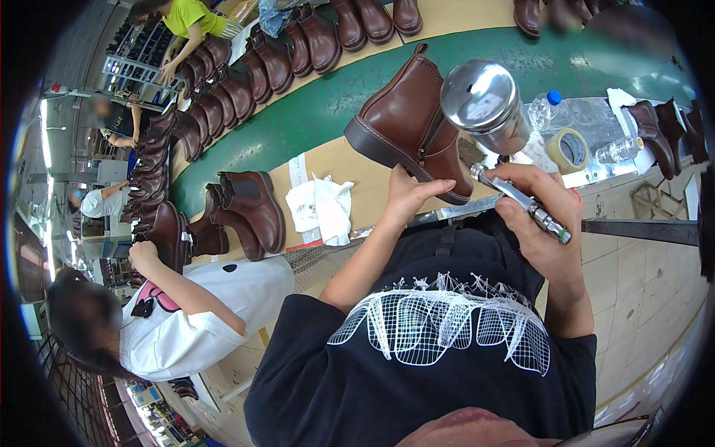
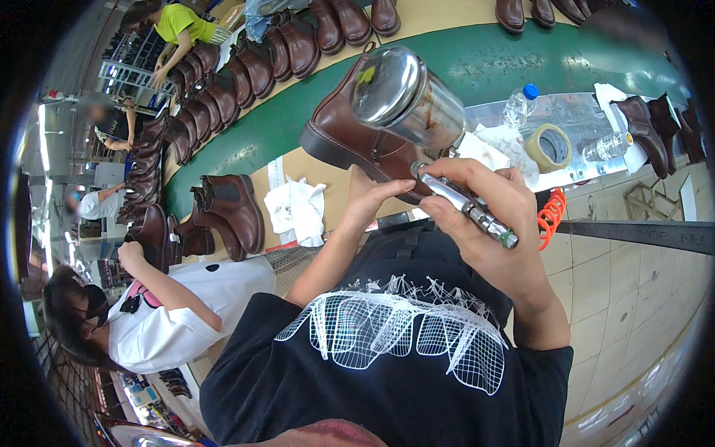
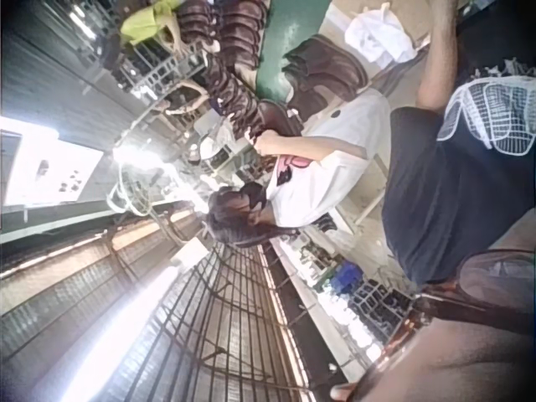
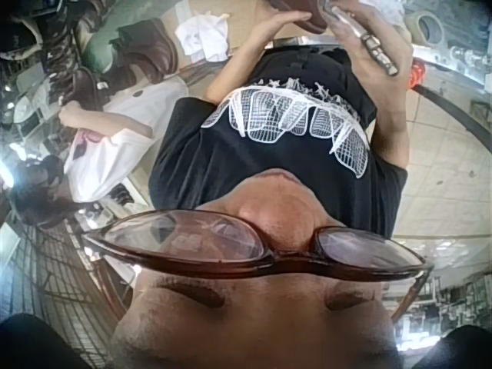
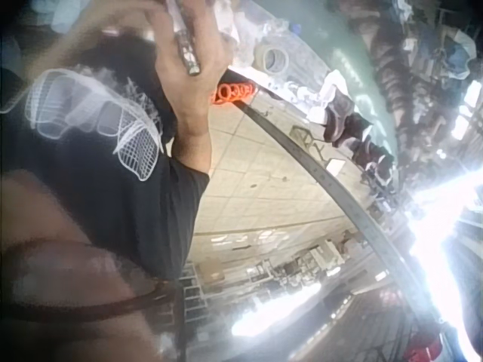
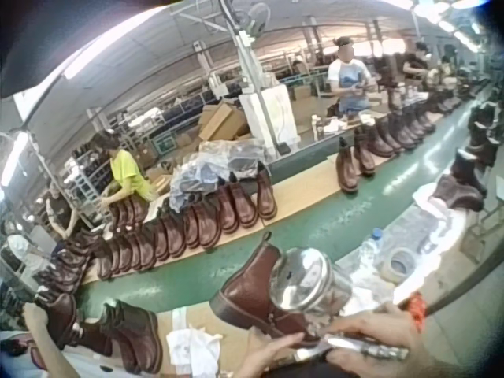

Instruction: Wiping and applying finish to brown leather boots on a manufacturing line using a cloth and spray tool.

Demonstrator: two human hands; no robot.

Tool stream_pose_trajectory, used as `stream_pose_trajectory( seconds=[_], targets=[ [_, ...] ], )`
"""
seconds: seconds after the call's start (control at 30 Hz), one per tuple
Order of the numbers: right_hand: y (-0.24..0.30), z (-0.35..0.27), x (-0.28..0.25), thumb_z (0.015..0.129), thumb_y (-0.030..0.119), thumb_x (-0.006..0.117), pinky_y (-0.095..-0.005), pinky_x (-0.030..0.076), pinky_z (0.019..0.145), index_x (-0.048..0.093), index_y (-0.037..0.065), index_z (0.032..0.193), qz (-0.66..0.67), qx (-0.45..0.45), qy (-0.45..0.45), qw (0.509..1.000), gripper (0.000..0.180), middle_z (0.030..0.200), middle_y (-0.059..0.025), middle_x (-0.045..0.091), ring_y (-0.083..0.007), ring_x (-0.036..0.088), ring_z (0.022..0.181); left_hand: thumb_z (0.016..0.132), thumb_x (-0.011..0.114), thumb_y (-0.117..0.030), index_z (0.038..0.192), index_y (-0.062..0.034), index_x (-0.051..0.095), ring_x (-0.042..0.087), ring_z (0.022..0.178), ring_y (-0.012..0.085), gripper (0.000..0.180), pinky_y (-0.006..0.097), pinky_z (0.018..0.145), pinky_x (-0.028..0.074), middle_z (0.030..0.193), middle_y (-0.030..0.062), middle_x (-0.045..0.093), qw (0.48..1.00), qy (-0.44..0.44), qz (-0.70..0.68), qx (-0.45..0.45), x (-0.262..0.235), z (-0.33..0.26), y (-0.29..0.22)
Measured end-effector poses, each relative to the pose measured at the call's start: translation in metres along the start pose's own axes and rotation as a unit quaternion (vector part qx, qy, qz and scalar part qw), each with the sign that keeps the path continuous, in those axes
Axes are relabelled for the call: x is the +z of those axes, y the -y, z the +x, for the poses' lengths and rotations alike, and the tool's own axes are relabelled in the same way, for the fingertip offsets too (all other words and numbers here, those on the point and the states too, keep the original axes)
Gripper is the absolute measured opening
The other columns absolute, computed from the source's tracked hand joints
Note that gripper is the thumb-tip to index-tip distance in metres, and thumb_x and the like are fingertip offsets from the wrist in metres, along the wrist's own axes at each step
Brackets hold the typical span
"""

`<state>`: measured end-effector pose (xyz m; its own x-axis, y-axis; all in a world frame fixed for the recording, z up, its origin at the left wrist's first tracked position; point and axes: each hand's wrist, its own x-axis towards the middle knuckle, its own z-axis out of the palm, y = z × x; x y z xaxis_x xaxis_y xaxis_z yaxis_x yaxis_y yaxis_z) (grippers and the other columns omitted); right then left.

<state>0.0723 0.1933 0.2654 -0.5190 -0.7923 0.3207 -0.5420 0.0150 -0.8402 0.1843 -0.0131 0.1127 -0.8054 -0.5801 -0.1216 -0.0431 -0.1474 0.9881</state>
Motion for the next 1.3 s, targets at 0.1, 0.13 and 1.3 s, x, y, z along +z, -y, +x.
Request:
stream_pose_trajectory(
  seconds=[0.1, 0.13, 1.3],
  targets=[
    [0.001, 0.000, 0.004, 0.090, 0.019, 0.071, -0.0262, 0.044, 0.079, 0.068, -0.001, 0.108, 0.010, -0.012, 0.055, 0.998, 0.028, 0.093, -0.0059, 0.070, -0.0125, 0.060, 0.085, 0.062, 0.092, -0.010, 0.127, 0.0074, 0.048, 0.064, 0.102, 0.0226, 0.081, 0.034, 0.088, 0.054, 0.118, 0.0145, 0.060, 0.997, -0.054, 0.018, 0.057, -0.014, 0.001, 0.023],
    [-0.001, -0.001, 0.005, 0.090, 0.019, 0.071, -0.0262, 0.044, 0.079, 0.068, -0.001, 0.108, 0.010, -0.010, 0.054, 0.998, 0.028, 0.093, -0.0059, 0.070, -0.0125, 0.060, 0.085, 0.062, 0.092, -0.010, 0.127, 0.0074, 0.048, 0.064, 0.102, 0.0226, 0.081, 0.034, 0.088, 0.054, 0.118, 0.0145, 0.060, 0.997, -0.053, 0.017, 0.055, -0.014, 0.001, 0.022],
    [-0.009, 0.025, -0.020, 0.089, 0.004, 0.071, -0.0230, 0.049, 0.075, 0.065, -0.006, 0.106, 0.125, -0.027, -0.114, 0.985, 0.020, 0.091, -0.0083, 0.068, -0.0108, 0.065, 0.084, 0.100, 0.037, -0.050, 0.139, -0.0021, 0.044, 0.069, 0.086, 0.0449, 0.062, 0.051, 0.057, 0.061, 0.113, 0.0348, 0.061, 0.880, 0.160, -0.429, -0.125, -0.016, -0.011, -0.013]
  ],
)
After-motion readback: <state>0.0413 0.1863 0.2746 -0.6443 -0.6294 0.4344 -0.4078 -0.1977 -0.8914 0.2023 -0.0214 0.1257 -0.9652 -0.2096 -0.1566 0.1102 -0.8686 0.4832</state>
